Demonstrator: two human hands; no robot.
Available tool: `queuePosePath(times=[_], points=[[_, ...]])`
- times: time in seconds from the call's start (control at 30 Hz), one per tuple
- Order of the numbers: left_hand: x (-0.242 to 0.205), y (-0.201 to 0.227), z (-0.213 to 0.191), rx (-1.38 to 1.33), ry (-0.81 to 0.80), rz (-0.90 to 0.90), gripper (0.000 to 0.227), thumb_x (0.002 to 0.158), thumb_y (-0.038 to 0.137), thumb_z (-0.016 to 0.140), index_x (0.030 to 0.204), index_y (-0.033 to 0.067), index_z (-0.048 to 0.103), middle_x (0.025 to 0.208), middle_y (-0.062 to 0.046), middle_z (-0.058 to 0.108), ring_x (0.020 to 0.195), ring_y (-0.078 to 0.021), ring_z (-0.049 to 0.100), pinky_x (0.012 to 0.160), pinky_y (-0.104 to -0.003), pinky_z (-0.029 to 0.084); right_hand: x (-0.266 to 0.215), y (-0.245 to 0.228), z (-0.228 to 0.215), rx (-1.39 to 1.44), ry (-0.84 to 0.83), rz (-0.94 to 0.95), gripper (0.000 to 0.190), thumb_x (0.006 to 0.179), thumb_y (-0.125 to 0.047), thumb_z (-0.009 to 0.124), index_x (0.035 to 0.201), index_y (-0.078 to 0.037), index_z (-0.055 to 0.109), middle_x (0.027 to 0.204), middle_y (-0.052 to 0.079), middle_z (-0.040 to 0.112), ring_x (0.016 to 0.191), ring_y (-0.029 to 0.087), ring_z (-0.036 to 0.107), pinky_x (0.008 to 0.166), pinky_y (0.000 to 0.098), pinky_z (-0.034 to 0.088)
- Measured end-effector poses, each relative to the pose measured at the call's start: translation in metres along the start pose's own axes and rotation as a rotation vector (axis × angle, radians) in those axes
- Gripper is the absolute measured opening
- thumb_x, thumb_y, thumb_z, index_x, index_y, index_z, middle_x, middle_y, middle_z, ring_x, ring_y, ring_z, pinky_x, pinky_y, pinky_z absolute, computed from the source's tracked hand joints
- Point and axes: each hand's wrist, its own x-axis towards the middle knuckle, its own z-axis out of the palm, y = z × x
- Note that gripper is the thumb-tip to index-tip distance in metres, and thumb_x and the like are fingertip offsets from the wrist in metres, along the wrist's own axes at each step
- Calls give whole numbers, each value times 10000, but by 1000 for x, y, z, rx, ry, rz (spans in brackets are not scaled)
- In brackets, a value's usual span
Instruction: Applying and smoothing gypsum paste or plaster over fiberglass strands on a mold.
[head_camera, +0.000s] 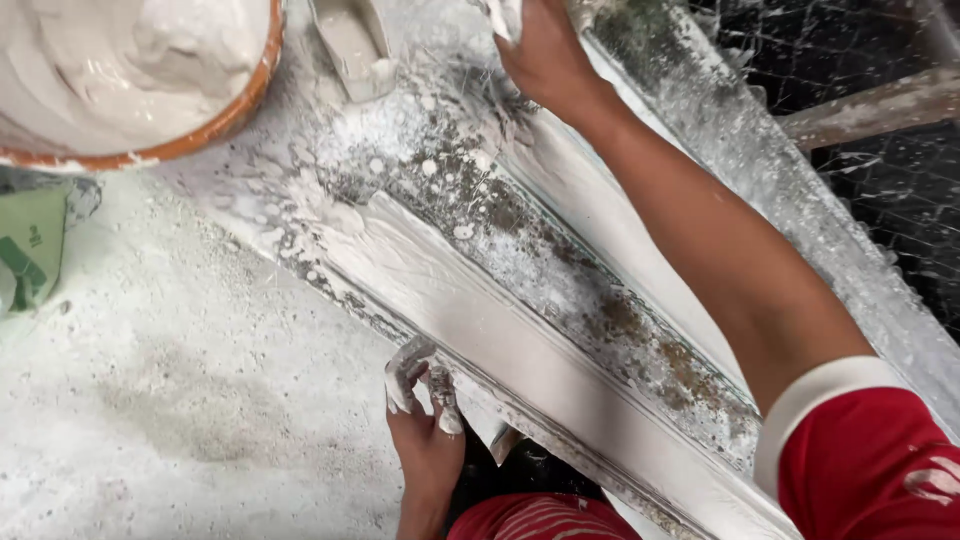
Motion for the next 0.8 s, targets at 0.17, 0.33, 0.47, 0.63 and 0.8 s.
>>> queuePosePath(times=[0.17, 0.33, 0.47, 0.63, 0.8], points=[[36, 34, 17, 208, -118, 410, 462, 919, -70, 534, 1374, 1, 499, 1341, -157, 554, 1196, -241, 560, 1046, -383, 447, -51, -23, -50, -74, -425, 489, 158, 983, -135, 696, 1082, -16, 663, 1050, 215, 701, 989, 378, 688, 892, 499, 547], [87, 61, 82, 677, -234, 647, 534, 906, 8, 647, 1419, 16, 500, 1325, -195, 541, 1265, -359, 509, 1082, -491, 403, -148, -42, -85, -42, -359, 620, 343, 884, -233, 803, 1147, -41, 695, 1039, 191, 716, 926, 362, 701, 836, 471, 550], [136, 36, 167, 1207, -477, 767, 440, 945, 270, 622, 1275, -21, 614, 1583, -183, 386, 1518, -346, 287, 1194, -595, 222, -226, -45, -91, -19, -167, 625, 251, 890, -230, 785, 1111, -111, 771, 1050, 155, 751, 942, 323, 735, 837, 439, 580], [184, 7, 218, 1516, -570, 930, 450, 1011, 333, 427, 1116, 30, 743, 1684, -96, 225, 1558, -305, 123, 1214, -635, 56, -278, -58, -108, -96, -181, 709, 250, 914, -203, 742, 1141, -99, 757, 1155, 166, 717, 1039, 361, 678, 927, 472, 555], [201, 42, 205, 1758, -656, 674, 556, 1060, 438, 371, 927, 98, 790, 1723, -30, 147, 1591, -248, 42, 1222, -658, -38, -344, -69, -146, -213, -262, 693, 417, 866, -234, 708, 1259, -98, 682, 1324, 198, 584, 1254, 434, 500, 993, 505, 493]])
